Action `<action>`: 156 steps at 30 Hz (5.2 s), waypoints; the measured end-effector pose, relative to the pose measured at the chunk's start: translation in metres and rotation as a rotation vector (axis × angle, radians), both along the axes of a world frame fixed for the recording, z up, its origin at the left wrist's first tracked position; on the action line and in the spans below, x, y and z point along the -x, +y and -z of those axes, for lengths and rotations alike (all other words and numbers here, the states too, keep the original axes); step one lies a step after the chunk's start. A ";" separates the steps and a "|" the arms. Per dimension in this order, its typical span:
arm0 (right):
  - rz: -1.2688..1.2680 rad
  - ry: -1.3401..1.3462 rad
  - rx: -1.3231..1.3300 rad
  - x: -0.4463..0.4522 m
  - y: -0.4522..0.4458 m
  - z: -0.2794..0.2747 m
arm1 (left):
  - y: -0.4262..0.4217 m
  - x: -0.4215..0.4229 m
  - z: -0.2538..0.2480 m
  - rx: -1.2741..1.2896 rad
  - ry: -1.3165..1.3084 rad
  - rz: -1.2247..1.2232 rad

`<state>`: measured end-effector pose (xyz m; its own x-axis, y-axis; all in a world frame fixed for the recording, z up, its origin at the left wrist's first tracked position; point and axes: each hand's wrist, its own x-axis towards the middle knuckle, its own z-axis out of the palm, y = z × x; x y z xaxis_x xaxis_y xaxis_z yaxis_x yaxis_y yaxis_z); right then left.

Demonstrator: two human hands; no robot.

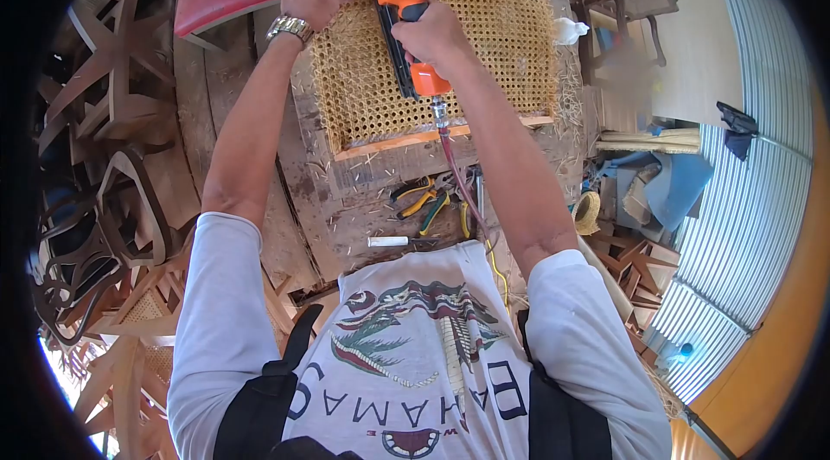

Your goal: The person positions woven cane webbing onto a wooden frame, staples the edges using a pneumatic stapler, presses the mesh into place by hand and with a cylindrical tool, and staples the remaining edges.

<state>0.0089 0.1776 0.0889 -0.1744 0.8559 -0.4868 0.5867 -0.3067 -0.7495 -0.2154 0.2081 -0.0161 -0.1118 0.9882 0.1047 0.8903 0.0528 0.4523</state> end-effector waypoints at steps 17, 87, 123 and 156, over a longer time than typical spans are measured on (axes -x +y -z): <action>-0.108 -0.082 -0.025 0.001 0.011 -0.003 | 0.012 0.028 0.014 -0.032 -0.062 0.136; -0.213 -0.377 -0.142 0.067 -0.010 -0.001 | -0.007 0.063 0.032 0.172 -0.587 0.225; -0.106 -0.047 0.013 0.029 -0.013 -0.016 | -0.032 0.074 0.018 0.005 -0.708 0.018; 0.005 -0.016 -0.013 0.001 0.005 -0.027 | 0.115 0.055 0.085 0.315 -0.198 0.115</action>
